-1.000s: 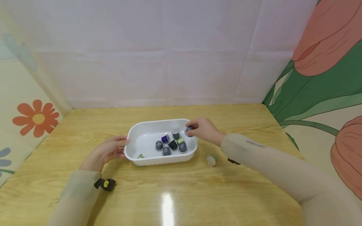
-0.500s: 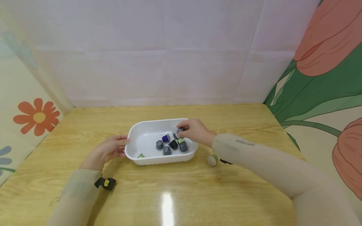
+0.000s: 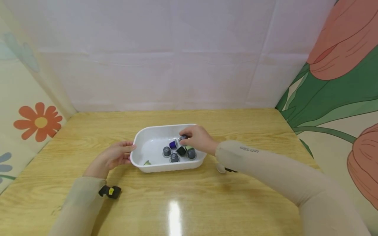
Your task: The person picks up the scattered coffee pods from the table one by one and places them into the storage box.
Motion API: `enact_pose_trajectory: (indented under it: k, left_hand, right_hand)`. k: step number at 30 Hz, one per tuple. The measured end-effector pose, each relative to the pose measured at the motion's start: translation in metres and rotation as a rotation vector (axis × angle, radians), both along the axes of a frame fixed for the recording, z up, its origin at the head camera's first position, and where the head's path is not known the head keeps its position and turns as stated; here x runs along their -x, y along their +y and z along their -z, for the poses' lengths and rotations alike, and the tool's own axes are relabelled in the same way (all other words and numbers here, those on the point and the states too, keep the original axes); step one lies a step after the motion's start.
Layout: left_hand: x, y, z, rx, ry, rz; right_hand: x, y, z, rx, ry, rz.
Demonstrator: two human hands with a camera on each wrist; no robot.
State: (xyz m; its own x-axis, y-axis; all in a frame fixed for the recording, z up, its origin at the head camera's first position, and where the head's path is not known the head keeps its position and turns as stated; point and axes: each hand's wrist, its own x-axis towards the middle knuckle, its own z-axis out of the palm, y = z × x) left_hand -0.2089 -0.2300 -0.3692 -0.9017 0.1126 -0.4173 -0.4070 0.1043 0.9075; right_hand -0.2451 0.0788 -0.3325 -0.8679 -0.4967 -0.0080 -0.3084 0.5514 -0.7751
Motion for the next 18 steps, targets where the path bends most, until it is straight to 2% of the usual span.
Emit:
enact_pose_trajectory:
  k: [10, 18]
  left_hand:
    - [0.000, 0.000, 0.000, -0.001, -0.005, 0.002]
    - [0.000, 0.001, 0.000, -0.007, 0.001, 0.007]
  right_hand:
    - [-0.002, -0.016, 0.001, -0.005, 0.058, -0.043]
    - [-0.003, -0.033, 0.000, -0.020, 0.045, -0.068]
